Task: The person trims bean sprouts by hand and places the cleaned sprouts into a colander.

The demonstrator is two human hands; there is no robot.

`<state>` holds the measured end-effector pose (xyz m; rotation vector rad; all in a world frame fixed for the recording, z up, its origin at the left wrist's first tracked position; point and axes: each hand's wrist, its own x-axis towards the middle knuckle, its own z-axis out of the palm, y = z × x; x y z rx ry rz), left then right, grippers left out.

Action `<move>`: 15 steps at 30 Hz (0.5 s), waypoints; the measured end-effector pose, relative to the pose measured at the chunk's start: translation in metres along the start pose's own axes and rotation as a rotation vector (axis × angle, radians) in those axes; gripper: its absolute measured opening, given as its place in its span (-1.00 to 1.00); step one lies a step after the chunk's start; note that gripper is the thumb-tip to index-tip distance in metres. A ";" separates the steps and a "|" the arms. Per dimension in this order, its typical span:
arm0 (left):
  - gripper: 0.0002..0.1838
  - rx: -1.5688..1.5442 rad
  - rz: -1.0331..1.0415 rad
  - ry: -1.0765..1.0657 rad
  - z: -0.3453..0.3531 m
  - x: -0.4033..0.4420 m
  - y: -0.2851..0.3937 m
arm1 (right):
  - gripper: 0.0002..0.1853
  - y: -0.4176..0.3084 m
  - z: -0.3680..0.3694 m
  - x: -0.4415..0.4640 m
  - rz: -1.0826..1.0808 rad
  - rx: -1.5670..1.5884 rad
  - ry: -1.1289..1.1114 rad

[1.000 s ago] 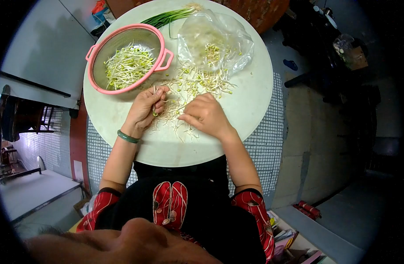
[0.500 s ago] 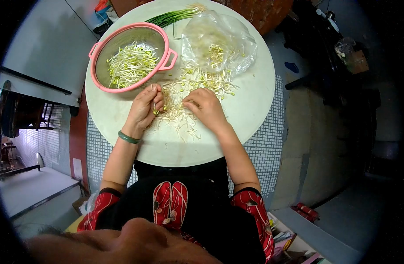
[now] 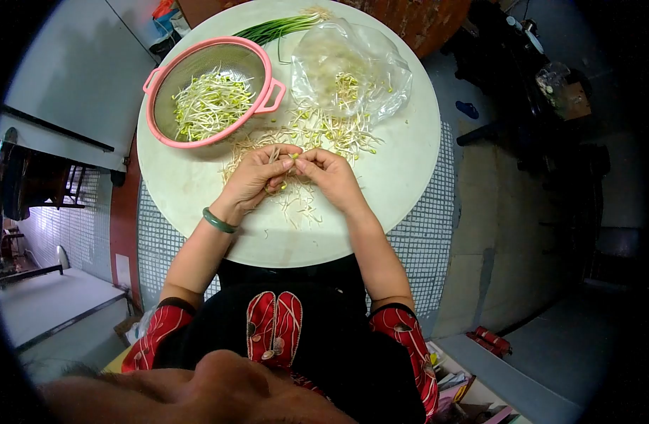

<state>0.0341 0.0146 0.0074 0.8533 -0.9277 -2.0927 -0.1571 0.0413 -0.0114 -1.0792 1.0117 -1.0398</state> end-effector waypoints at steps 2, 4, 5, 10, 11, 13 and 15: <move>-0.87 -0.009 0.013 0.003 -0.001 0.001 -0.004 | -0.82 0.001 0.001 0.000 0.015 -0.020 -0.041; -0.89 -0.022 0.020 0.017 -0.004 0.003 -0.009 | -0.83 -0.001 0.001 -0.001 0.034 -0.026 -0.010; -0.90 -0.029 0.021 0.030 -0.006 0.004 -0.011 | -0.83 -0.002 0.001 -0.002 0.044 -0.030 0.005; -0.87 -0.133 0.012 0.096 -0.014 0.007 -0.014 | -0.84 0.001 -0.002 -0.001 -0.097 -0.043 0.225; -0.87 -0.144 0.018 0.095 -0.015 0.008 -0.015 | -0.85 -0.001 -0.003 -0.002 -0.129 -0.072 0.287; -0.87 -0.147 0.019 0.085 -0.017 0.008 -0.014 | -0.85 0.000 -0.010 0.000 -0.123 -0.023 0.268; -0.88 -0.129 0.007 0.067 -0.018 0.009 -0.013 | -0.85 -0.002 -0.014 0.000 -0.109 -0.005 0.211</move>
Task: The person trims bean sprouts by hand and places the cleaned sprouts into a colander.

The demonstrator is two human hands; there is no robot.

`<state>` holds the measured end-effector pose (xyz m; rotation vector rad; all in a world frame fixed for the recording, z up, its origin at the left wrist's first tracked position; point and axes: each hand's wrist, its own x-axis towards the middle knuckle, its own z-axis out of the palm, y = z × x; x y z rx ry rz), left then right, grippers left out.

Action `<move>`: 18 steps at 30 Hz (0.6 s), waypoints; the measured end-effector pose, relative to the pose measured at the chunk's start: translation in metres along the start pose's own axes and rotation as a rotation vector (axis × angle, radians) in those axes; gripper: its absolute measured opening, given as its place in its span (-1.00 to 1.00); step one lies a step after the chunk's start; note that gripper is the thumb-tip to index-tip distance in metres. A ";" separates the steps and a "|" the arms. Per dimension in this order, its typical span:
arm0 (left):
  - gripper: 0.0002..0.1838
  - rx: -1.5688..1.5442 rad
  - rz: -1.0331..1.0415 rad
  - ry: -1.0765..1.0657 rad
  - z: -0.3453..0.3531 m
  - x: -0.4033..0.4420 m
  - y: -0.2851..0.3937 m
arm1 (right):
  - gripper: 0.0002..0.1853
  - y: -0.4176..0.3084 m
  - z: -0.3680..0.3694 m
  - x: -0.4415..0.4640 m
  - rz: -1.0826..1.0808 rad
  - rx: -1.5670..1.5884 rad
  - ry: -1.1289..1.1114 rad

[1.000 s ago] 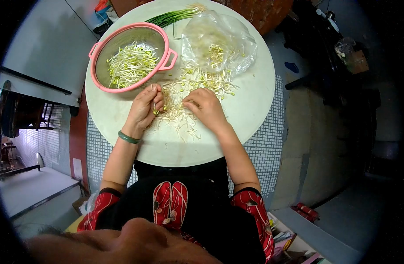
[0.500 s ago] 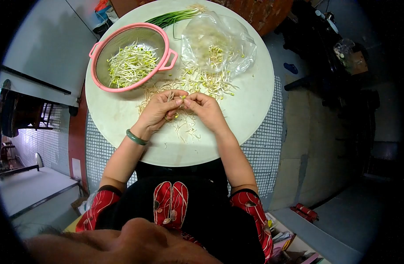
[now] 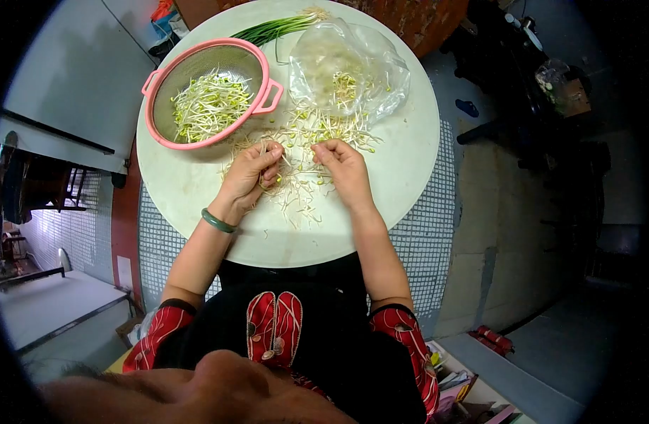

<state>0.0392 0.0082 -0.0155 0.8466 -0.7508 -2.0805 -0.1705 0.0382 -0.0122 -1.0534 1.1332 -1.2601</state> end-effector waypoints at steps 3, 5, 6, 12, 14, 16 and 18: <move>-0.89 0.060 -0.018 -0.039 0.001 0.001 -0.002 | -0.83 -0.006 0.006 -0.002 0.037 0.004 -0.102; -0.89 0.068 -0.016 -0.029 0.006 0.000 -0.002 | -0.79 -0.007 0.011 -0.002 0.049 0.049 -0.143; -0.89 0.071 -0.015 -0.023 0.008 -0.001 -0.002 | -0.77 -0.007 0.013 -0.002 0.056 0.071 -0.165; -0.87 0.096 -0.004 -0.001 0.014 -0.004 0.000 | -0.78 0.006 0.018 0.002 0.120 0.169 -0.204; -0.86 0.075 0.004 -0.016 0.014 -0.003 -0.002 | -0.79 0.007 0.020 0.002 0.137 0.202 -0.195; -0.86 0.072 0.018 -0.022 0.012 -0.001 -0.005 | -0.80 0.006 0.019 0.002 0.169 0.213 -0.217; -0.87 0.086 0.040 -0.014 0.007 0.002 -0.008 | -0.80 0.005 0.015 0.003 0.217 0.202 -0.271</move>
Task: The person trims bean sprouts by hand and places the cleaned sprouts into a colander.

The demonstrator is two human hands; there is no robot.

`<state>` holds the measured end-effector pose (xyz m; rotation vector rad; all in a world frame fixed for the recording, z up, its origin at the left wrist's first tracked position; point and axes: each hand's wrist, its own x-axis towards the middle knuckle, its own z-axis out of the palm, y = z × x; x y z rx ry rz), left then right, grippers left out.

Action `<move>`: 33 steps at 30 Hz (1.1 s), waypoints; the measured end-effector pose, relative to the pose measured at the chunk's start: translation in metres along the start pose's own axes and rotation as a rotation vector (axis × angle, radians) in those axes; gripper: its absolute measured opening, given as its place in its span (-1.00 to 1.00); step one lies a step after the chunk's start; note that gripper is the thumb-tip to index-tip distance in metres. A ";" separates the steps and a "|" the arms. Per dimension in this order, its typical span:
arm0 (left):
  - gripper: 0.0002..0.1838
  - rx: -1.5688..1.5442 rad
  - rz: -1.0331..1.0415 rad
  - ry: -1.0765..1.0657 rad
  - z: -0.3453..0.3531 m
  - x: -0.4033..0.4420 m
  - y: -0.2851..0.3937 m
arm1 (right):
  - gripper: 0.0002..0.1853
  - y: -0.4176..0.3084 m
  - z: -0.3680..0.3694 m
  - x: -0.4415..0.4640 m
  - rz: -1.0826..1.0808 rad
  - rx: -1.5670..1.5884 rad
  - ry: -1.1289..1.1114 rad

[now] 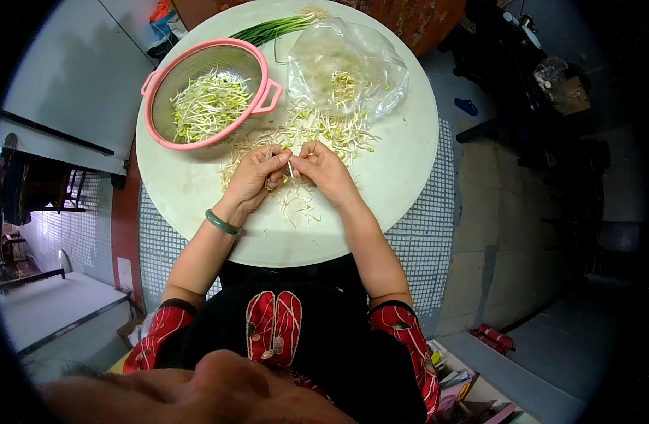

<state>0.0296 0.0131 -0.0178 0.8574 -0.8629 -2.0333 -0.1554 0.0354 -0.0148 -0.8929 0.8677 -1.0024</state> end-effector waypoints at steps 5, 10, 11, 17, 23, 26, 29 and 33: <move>-0.88 -0.043 0.055 0.084 -0.005 0.002 0.001 | -0.78 0.001 -0.001 -0.006 -0.022 -0.005 0.022; -0.88 -0.084 0.097 0.113 -0.003 0.002 0.002 | -0.76 -0.003 0.003 -0.009 -0.046 -0.001 0.075; -0.89 -0.091 0.103 0.112 -0.004 0.002 0.002 | -0.76 -0.002 0.004 -0.009 -0.052 0.000 0.085; -0.87 -0.068 0.163 0.143 -0.003 0.002 -0.003 | -0.80 0.001 0.002 -0.007 -0.034 0.004 0.074; -0.87 -0.019 0.224 0.192 -0.001 0.001 -0.003 | -0.85 0.004 0.008 -0.007 -0.034 -0.142 0.023; -0.88 0.006 0.250 0.198 0.000 0.000 -0.003 | -0.87 0.002 0.011 -0.009 -0.073 -0.224 0.041; -0.87 -0.003 0.277 0.217 0.003 -0.003 -0.002 | -0.87 0.003 0.013 -0.009 -0.143 -0.236 0.113; -0.87 0.113 0.423 0.239 0.005 -0.011 0.010 | -0.90 0.003 0.014 -0.010 -0.186 -0.221 0.197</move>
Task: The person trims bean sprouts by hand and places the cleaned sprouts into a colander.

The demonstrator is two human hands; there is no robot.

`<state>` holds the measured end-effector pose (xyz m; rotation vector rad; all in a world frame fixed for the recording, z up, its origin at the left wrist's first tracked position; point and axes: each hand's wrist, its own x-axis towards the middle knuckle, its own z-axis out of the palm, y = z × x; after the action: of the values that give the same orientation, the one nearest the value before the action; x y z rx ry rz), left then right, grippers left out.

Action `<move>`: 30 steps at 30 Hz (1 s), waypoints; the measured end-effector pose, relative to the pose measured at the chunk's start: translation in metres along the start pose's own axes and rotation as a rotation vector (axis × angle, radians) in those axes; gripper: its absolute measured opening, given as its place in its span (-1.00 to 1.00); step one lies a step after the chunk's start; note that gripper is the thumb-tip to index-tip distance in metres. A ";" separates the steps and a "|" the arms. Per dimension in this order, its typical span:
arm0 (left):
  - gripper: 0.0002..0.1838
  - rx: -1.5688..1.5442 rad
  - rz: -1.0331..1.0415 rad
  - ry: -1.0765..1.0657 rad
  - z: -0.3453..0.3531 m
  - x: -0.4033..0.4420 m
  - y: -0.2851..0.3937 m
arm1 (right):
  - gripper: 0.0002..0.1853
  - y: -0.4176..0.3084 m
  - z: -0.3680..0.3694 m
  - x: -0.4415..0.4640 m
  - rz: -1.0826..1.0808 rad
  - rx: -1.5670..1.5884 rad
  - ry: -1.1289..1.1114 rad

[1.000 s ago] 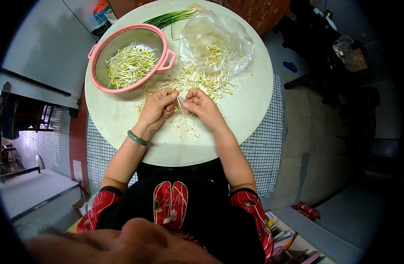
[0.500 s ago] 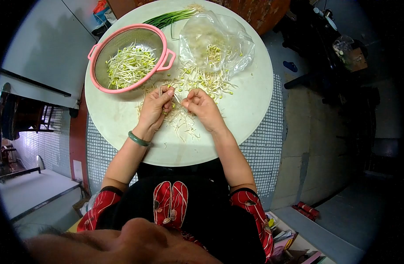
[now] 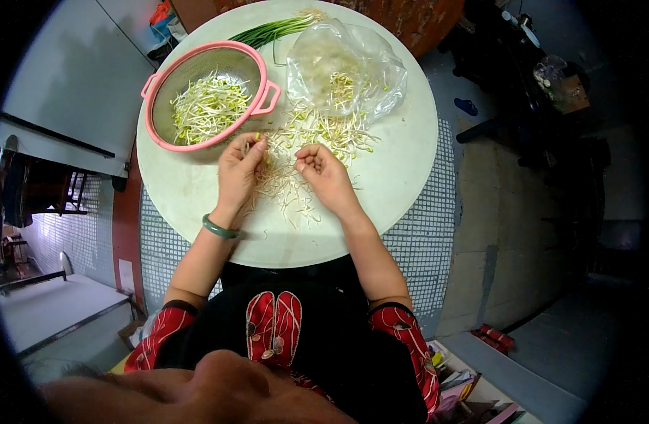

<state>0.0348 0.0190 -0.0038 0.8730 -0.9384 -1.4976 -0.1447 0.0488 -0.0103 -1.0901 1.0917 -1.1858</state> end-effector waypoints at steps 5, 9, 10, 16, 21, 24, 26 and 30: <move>-0.88 0.616 0.579 0.039 -0.013 0.015 0.074 | -0.89 -0.020 0.005 -0.020 -0.180 -0.542 -0.146; -0.74 1.333 0.755 0.022 -0.041 0.060 0.100 | -0.89 -0.019 -0.002 -0.015 -0.155 -0.631 -0.031; -0.72 1.472 0.755 -0.016 -0.055 0.068 0.093 | -0.89 -0.019 -0.007 -0.012 -0.108 -0.634 -0.015; -0.69 1.508 0.672 -0.007 -0.066 0.068 0.084 | -0.87 -0.014 -0.038 0.039 -0.531 -1.174 0.201; -0.78 1.031 0.717 -0.016 -0.037 0.044 0.083 | -0.87 -0.003 -0.049 0.064 -0.550 -1.364 0.150; -0.83 0.853 0.508 -0.078 -0.021 0.022 0.067 | -0.88 -0.008 -0.052 0.063 -0.498 -1.186 0.180; -0.84 0.852 0.455 -0.109 -0.016 0.017 0.053 | -0.90 -0.005 -0.052 0.062 -0.481 -1.107 0.209; -0.80 0.805 0.346 -0.188 -0.004 0.011 0.028 | -0.90 -0.019 -0.043 0.050 -0.425 -0.877 0.294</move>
<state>0.0482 0.0059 0.0195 1.0603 -1.7918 -0.8938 -0.1868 -0.0050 -0.0005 -1.9298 1.7483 -1.2347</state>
